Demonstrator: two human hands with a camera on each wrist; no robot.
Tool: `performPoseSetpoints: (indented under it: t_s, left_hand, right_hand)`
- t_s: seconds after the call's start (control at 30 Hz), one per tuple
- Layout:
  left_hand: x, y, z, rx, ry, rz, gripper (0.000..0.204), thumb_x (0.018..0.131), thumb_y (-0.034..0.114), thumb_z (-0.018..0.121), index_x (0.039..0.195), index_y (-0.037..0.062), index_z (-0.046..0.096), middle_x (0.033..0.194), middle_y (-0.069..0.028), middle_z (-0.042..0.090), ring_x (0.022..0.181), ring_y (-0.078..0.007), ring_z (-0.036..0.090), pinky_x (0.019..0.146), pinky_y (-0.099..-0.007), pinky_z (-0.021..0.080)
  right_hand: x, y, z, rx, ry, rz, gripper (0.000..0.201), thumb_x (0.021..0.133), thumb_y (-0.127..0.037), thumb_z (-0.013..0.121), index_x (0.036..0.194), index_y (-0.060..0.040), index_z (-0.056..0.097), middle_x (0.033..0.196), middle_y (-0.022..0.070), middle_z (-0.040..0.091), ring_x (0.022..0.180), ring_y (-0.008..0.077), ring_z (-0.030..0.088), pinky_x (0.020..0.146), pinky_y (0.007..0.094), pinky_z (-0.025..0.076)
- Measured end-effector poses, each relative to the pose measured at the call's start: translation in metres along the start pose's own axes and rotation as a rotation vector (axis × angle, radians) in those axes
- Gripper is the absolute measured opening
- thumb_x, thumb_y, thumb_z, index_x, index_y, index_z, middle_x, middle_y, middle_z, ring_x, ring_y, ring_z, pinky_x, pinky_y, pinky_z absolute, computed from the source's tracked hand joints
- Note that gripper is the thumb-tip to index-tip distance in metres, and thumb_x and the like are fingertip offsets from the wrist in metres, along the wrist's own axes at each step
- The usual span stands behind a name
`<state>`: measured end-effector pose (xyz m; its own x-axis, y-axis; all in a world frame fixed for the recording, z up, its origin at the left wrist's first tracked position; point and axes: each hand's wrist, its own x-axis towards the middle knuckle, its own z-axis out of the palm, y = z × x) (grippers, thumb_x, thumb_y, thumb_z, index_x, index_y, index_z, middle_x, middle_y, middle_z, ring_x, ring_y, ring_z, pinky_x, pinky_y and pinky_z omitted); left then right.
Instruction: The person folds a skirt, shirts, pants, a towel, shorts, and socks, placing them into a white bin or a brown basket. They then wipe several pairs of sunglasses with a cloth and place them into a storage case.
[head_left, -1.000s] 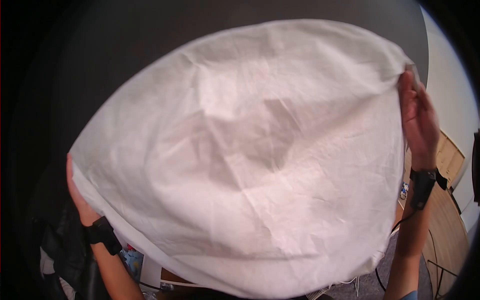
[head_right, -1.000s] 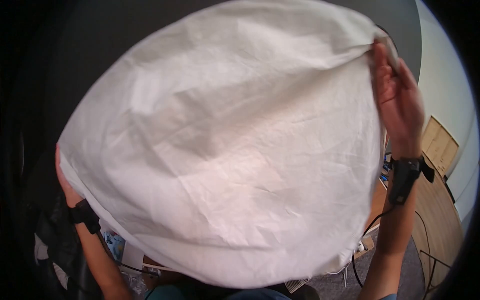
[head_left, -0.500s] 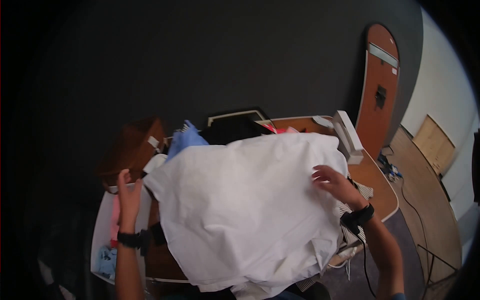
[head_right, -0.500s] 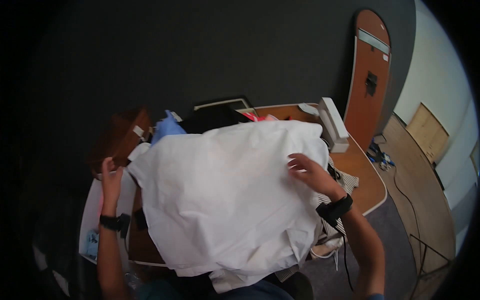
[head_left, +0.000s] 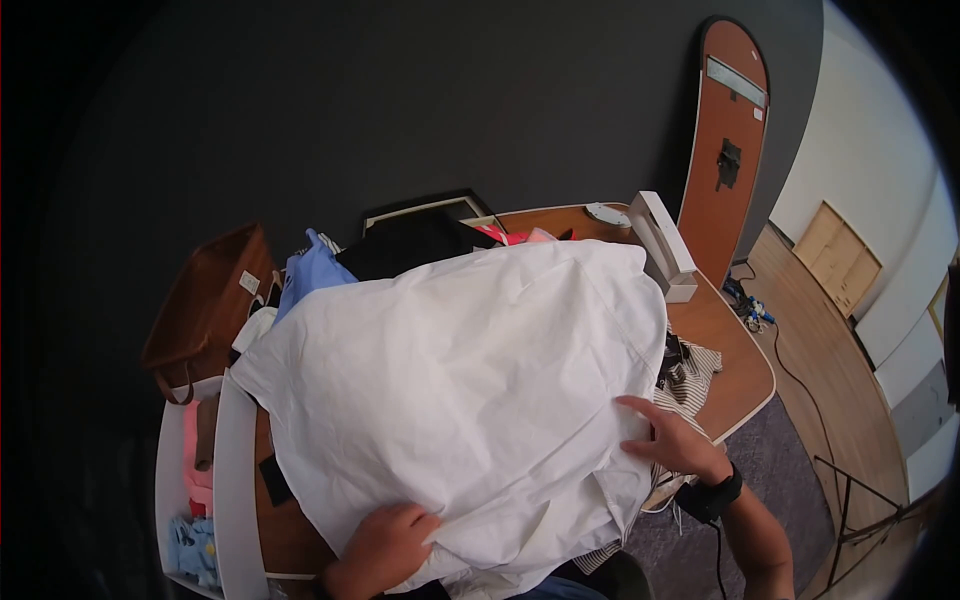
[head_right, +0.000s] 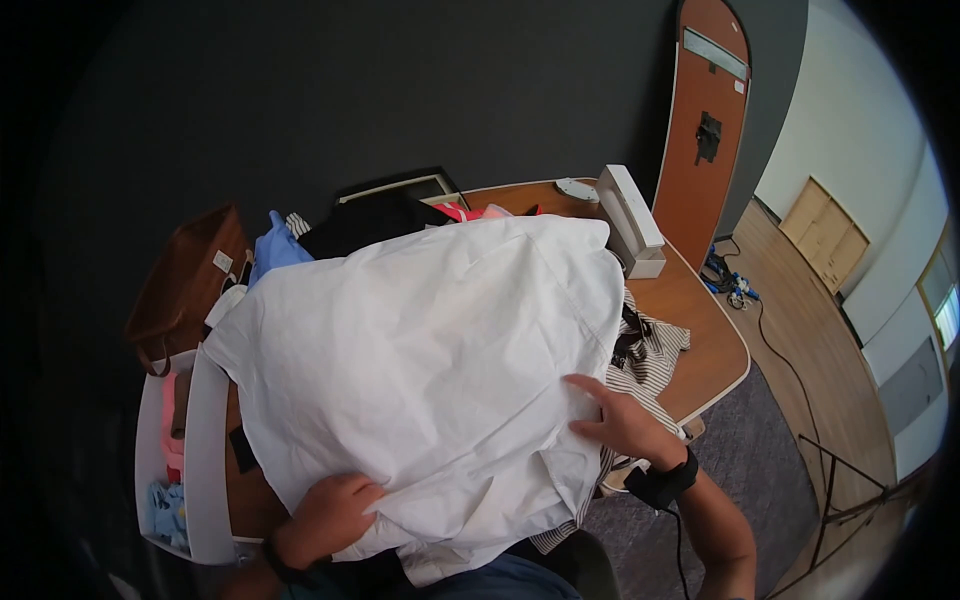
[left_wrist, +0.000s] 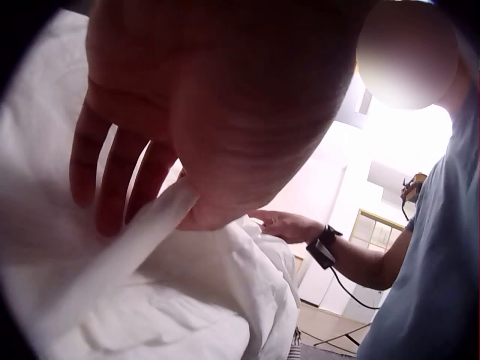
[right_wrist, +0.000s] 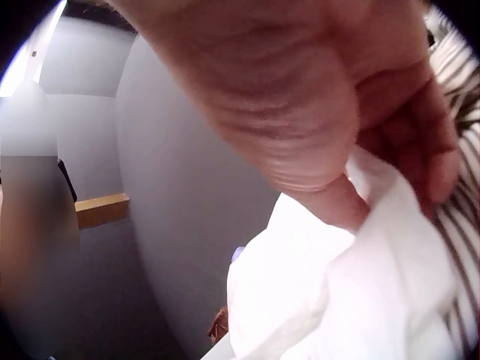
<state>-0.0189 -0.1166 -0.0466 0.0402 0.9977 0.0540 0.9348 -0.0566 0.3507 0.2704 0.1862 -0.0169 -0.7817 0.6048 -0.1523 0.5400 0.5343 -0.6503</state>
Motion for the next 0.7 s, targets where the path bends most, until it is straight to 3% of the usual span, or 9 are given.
performPoseSetpoints:
  t_s: [0.17, 0.3, 0.33, 0.4, 0.47, 0.53, 0.6, 0.67, 0.7]
  left_hand:
    - [-0.015, -0.002, -0.059, -0.235, 0.076, -0.169, 0.029, 0.08, 0.013, 0.068, 0.106, 0.0016, 0.063, 0.092, -0.0167, 0.064, 0.087, -0.0357, 0.064, 0.081, -0.041, 0.051]
    - [-0.023, -0.041, -0.139, -0.328, 0.135, -0.144, 0.036, 0.083, 0.007, 0.066, 0.117, -0.001, 0.062, 0.107, -0.0178, 0.067, 0.101, -0.0308, 0.065, 0.091, -0.0379, 0.049]
    - [-0.011, -0.064, -0.165, -0.094, 0.206, -0.169, 0.033, 0.083, 0.007, 0.066, 0.114, -0.0008, 0.064, 0.11, -0.0167, 0.067, 0.104, -0.0269, 0.064, 0.093, -0.0354, 0.049]
    - [0.051, -0.084, -0.24, -0.192, 0.302, -0.207, 0.024, 0.091, 0.013, 0.059, 0.111, 0.0011, 0.064, 0.1, -0.0087, 0.067, 0.093, -0.0168, 0.062, 0.084, -0.0288, 0.049]
    - [0.099, -0.099, -0.282, -0.484, 0.564, -0.244, 0.019, 0.092, 0.013, 0.057, 0.106, 0.0012, 0.062, 0.089, -0.0023, 0.062, 0.083, -0.0108, 0.057, 0.078, -0.0261, 0.047]
    - [0.11, -0.114, -0.304, -0.24, 0.654, -0.33, 0.019, 0.092, 0.014, 0.058, 0.107, 0.0022, 0.061, 0.089, -0.002, 0.062, 0.084, -0.0114, 0.057, 0.078, -0.026, 0.047]
    - [0.117, -0.136, -0.299, 0.266, 1.022, -0.158, 0.017, 0.094, 0.01, 0.056, 0.109, 0.0023, 0.059, 0.092, -0.0018, 0.059, 0.088, -0.0108, 0.056, 0.079, -0.0249, 0.046]
    - [0.1, -0.105, -0.254, -0.09, 0.852, -0.109, 0.012, 0.094, 0.008, 0.055, 0.104, 0.0025, 0.059, 0.089, -0.0015, 0.058, 0.085, -0.0114, 0.056, 0.078, -0.0257, 0.047]
    - [0.085, -0.075, -0.22, -0.157, 0.686, -0.295, 0.011, 0.093, 0.011, 0.058, 0.1, 0.0028, 0.059, 0.092, -0.001, 0.059, 0.086, -0.0116, 0.056, 0.08, -0.0272, 0.047]
  right_hand:
    - [-0.002, -0.014, -0.017, 0.556, -0.142, -0.159, 0.016, 0.092, -0.004, 0.062, 0.106, -0.0049, 0.068, 0.103, 0.0003, 0.066, 0.094, 0.0066, 0.058, 0.086, 0.0221, 0.046]
    - [0.03, -0.045, -0.067, 0.908, -0.225, -0.313, 0.015, 0.091, -0.008, 0.064, 0.105, -0.0027, 0.065, 0.1, 0.0023, 0.066, 0.092, 0.0102, 0.062, 0.086, 0.0251, 0.05]
    - [0.051, -0.07, -0.082, 0.99, -0.19, -0.429, 0.017, 0.092, -0.01, 0.063, 0.108, -0.0027, 0.063, 0.099, 0.0031, 0.066, 0.092, 0.011, 0.063, 0.085, 0.0262, 0.052]
    - [0.104, -0.138, -0.118, 1.25, -0.238, -0.545, 0.021, 0.098, -0.015, 0.053, 0.11, 0.0005, 0.059, 0.102, 0.0072, 0.066, 0.091, 0.0131, 0.065, 0.079, 0.0271, 0.057]
    - [0.176, -0.177, -0.156, 1.298, -0.177, -0.529, 0.023, 0.099, -0.015, 0.049, 0.112, 0.0031, 0.054, 0.107, 0.0148, 0.063, 0.096, 0.0181, 0.065, 0.085, 0.03, 0.056]
    - [0.204, -0.194, -0.169, 1.198, -0.091, -0.528, 0.025, 0.098, -0.02, 0.051, 0.116, -0.001, 0.052, 0.11, 0.0148, 0.061, 0.101, 0.0204, 0.063, 0.088, 0.034, 0.054]
    - [0.21, -0.19, -0.158, 0.875, 0.054, -0.531, 0.037, 0.095, -0.025, 0.057, 0.124, -0.0046, 0.049, 0.113, 0.0118, 0.061, 0.103, 0.0234, 0.061, 0.089, 0.0387, 0.051]
    - [0.215, -0.151, -0.133, 0.193, 0.279, -0.604, 0.055, 0.097, -0.034, 0.056, 0.137, -0.0005, 0.041, 0.121, 0.0116, 0.061, 0.112, 0.0204, 0.058, 0.094, 0.0319, 0.046]
    - [0.199, -0.133, -0.11, -0.01, 0.335, -0.561, 0.059, 0.095, -0.039, 0.057, 0.137, 0.0001, 0.04, 0.113, 0.012, 0.064, 0.106, 0.0222, 0.061, 0.093, 0.0313, 0.047]
